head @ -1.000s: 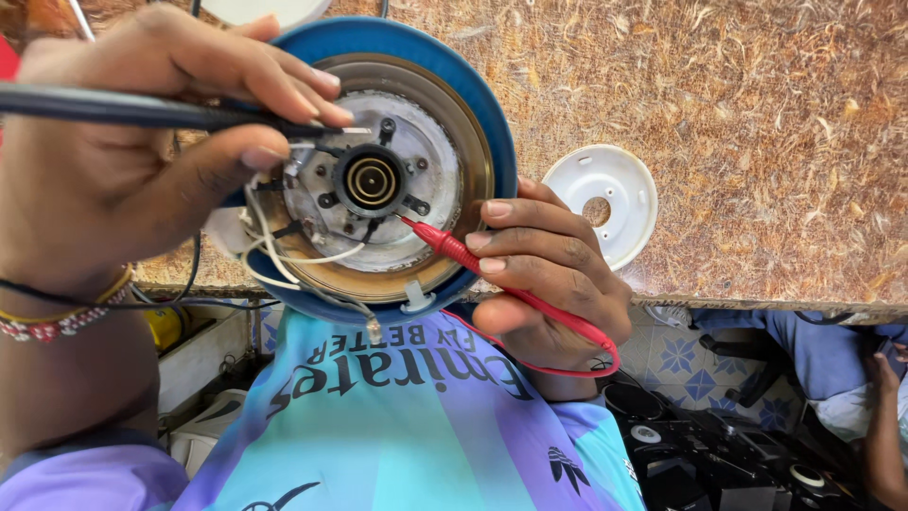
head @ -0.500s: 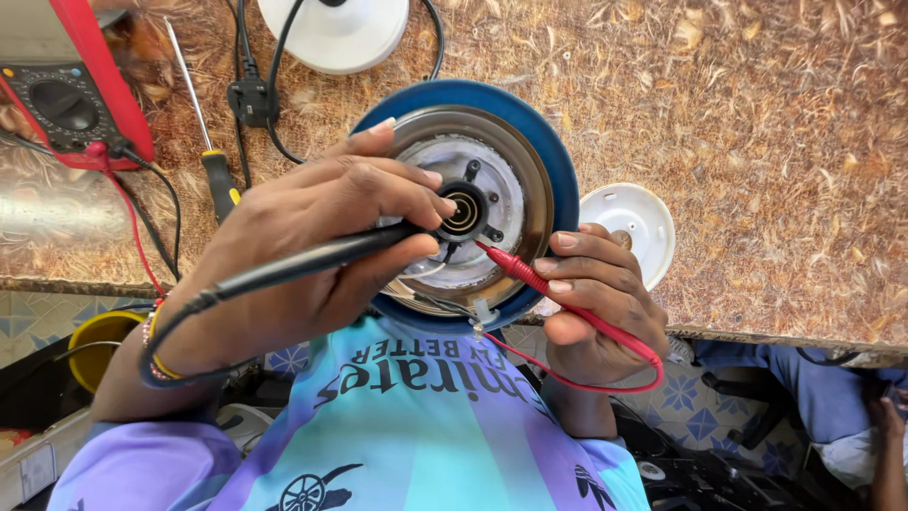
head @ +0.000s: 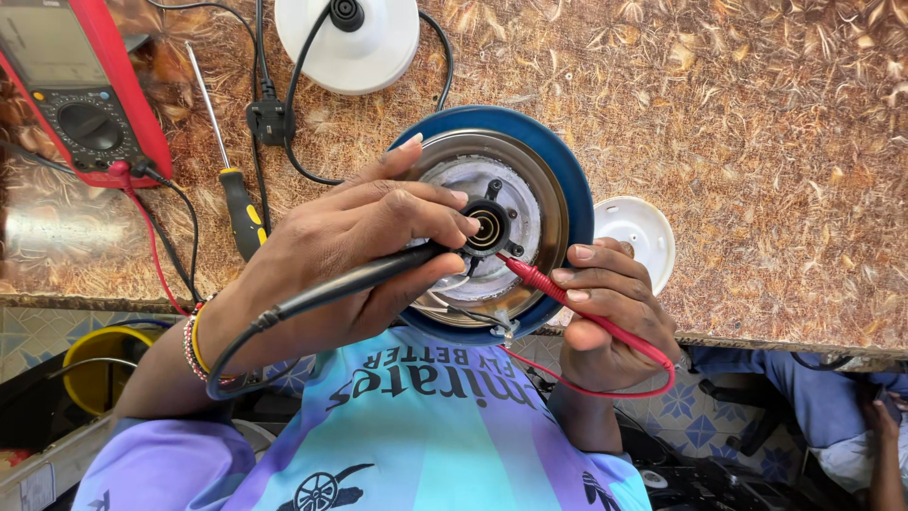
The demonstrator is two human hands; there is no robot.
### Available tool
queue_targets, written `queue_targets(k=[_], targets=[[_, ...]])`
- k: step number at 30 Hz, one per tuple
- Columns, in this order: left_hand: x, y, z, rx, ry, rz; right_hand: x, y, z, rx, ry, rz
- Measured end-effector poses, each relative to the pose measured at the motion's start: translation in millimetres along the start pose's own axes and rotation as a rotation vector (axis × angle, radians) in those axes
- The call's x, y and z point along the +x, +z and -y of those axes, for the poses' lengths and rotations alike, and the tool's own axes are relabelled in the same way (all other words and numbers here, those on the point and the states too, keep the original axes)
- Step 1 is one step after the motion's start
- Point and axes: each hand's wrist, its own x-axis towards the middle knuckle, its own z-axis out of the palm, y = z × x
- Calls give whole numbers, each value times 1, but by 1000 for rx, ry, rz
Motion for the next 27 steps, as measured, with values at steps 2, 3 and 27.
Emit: queue_targets(k=[2,3,27], targets=[[-1,-1,0,-9,-17,-16,0,-1,1,-28,18,10],[-2,0,1,-10,-16,-17,0,-1,1,-29,16,10],[0,0,4,-9,65,-13,-3,-3,-4,-57,13,-12]])
